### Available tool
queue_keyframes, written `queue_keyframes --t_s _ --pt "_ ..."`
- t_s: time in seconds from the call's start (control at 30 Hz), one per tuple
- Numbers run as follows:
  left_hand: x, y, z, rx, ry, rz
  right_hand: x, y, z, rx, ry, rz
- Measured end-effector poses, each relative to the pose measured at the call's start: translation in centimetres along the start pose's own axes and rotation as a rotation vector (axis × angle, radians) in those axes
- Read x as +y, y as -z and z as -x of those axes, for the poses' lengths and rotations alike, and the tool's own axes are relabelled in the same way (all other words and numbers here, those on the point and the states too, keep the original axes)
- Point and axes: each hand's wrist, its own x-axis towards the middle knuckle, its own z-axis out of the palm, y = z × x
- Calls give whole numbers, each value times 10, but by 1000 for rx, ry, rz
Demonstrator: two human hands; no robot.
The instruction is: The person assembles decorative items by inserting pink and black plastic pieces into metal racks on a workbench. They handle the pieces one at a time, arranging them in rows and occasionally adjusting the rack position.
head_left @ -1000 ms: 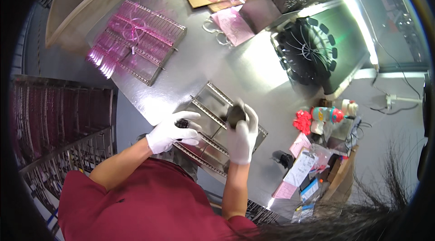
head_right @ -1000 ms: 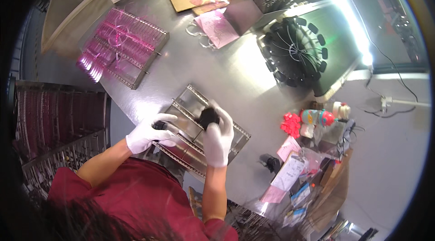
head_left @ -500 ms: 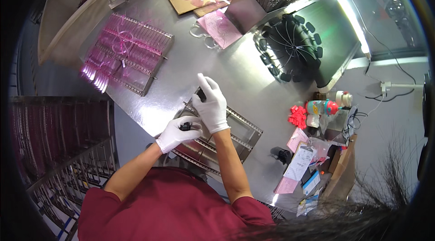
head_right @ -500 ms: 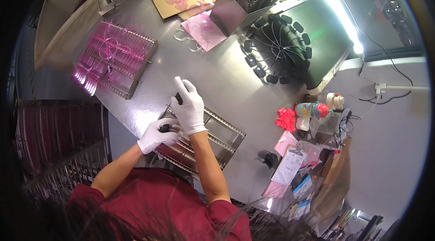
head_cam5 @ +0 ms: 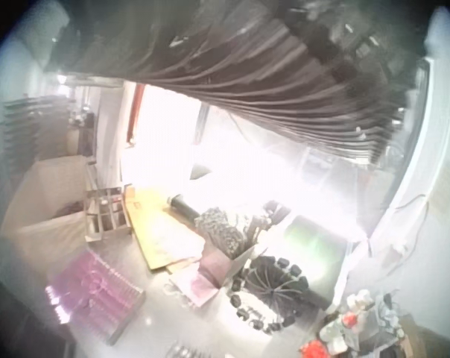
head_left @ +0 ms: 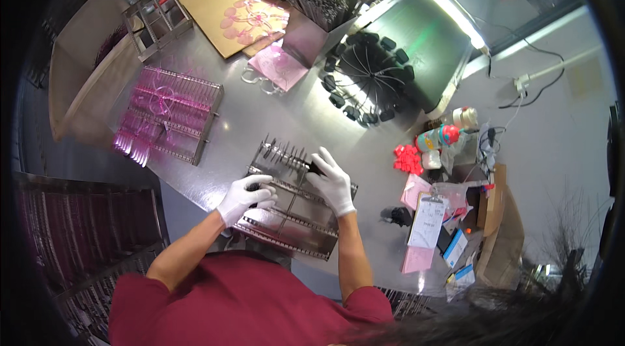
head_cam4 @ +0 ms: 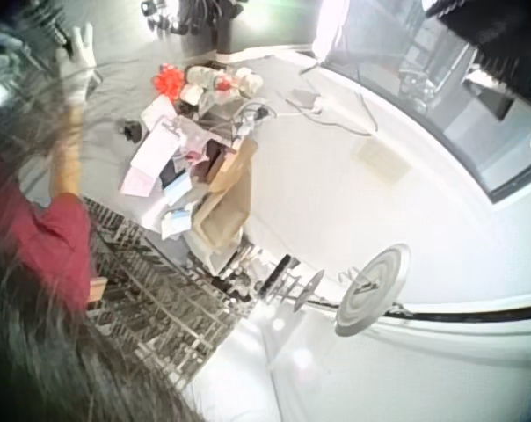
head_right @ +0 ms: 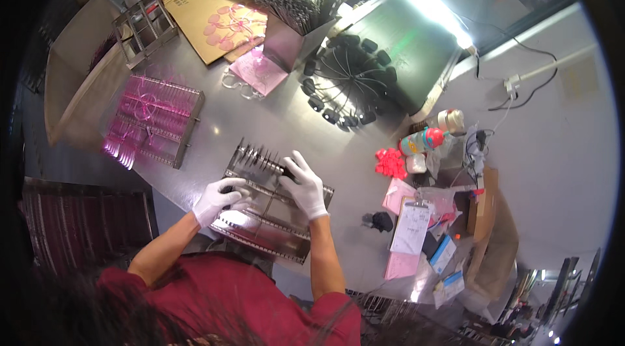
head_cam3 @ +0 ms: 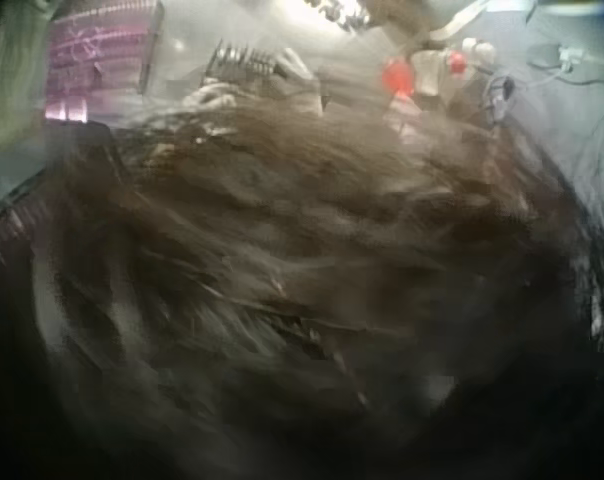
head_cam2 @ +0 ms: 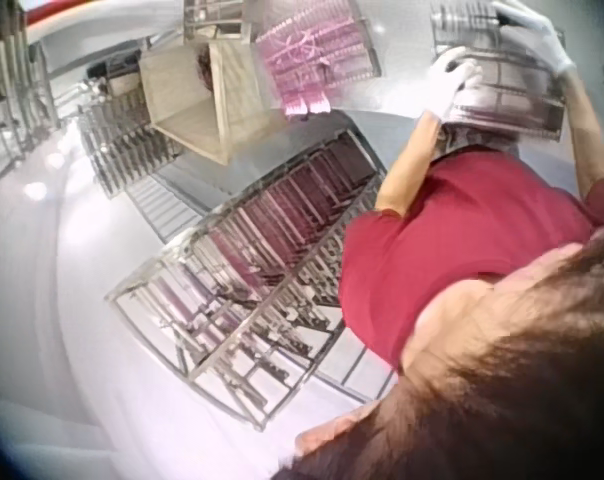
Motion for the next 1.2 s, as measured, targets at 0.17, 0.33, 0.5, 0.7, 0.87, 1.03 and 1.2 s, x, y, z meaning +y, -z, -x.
queue_keyframes --t_s 0.17,0.33,0.5,0.7,0.87,1.03,1.2 --pt "9 -32 -15 -44 -68 -191 -28 -3 -13 37 -3 -171" --pt "8 -58 -31 -242 -50 91 -80 25 11 -175 52 -238" --pt "31 -98 -20 -196 -115 -71 -83 43 25 -228 243 1" --pt "20 -86 -39 -139 -100 -361 -77 20 35 -104 -82 -449" --pt "55 -69 -24 -47 -238 -568 -40 26 30 78 -319 -1188" --pt "74 -21 -47 -15 -1344 -1627 10 9 12 95 -264 -1258" --pt "64 -3 -69 -235 -1209 -1901 9 -14 -8 18 -258 -687"
